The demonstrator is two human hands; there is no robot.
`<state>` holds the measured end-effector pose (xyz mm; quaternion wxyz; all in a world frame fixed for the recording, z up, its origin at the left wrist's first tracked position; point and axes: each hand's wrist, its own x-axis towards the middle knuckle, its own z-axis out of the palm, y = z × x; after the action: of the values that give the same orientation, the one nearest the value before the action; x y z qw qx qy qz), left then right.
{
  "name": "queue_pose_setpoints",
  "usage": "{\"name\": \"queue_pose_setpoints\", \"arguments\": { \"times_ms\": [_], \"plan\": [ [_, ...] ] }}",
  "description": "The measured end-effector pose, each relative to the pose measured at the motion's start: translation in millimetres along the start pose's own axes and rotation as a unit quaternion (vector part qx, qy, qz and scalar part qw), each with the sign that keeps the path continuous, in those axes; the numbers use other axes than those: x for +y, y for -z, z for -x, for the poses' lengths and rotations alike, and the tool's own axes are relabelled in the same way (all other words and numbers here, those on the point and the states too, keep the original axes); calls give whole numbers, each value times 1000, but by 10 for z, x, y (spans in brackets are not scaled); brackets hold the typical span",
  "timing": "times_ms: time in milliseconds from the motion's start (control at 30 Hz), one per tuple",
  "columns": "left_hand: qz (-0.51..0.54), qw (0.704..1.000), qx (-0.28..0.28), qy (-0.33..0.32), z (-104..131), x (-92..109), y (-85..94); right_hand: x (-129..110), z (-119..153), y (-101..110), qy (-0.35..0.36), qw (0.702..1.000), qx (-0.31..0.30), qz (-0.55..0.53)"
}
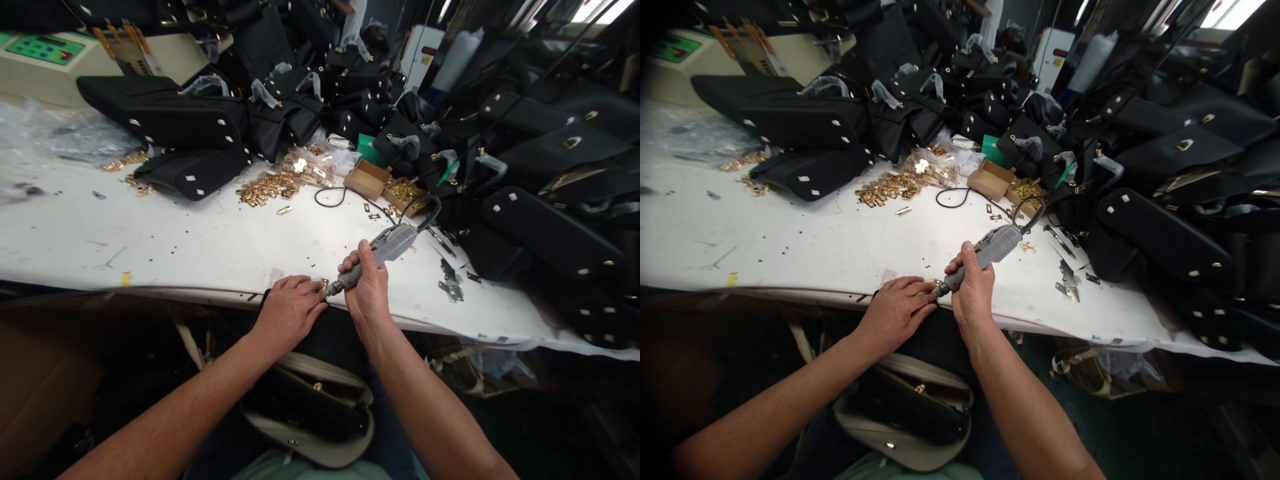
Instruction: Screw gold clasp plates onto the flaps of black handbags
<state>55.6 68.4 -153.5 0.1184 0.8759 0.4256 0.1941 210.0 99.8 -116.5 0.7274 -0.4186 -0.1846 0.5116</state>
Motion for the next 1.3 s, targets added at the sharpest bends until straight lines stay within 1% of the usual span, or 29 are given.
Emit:
{"name": "queue_pose_setpoints", "arguments": {
  "times_ms": [133,367,567,1000,1200,1300],
  "plan": [
    [1,1000,3,-2,2,-2,0,16,19,-1,2,1000,2,22],
    [5,1000,2,1,2,-8,-13,19,47,10,5,1000,-14,10],
    [1,1000,-8,3,-3,-7,-4,-5,67,-6,10,999,-14,31],
    [-1,1000,2,-3,-17,-6,10,-12,109,-43,23,998,-12,52],
    [-8,1000,-7,2,-22,-11,9,-35,99,-37,19,999,-25,34],
    [-10,1000,-5,-2,-20,-21,3,-50,85,-37,16,999,-23,28]
  ]
}}
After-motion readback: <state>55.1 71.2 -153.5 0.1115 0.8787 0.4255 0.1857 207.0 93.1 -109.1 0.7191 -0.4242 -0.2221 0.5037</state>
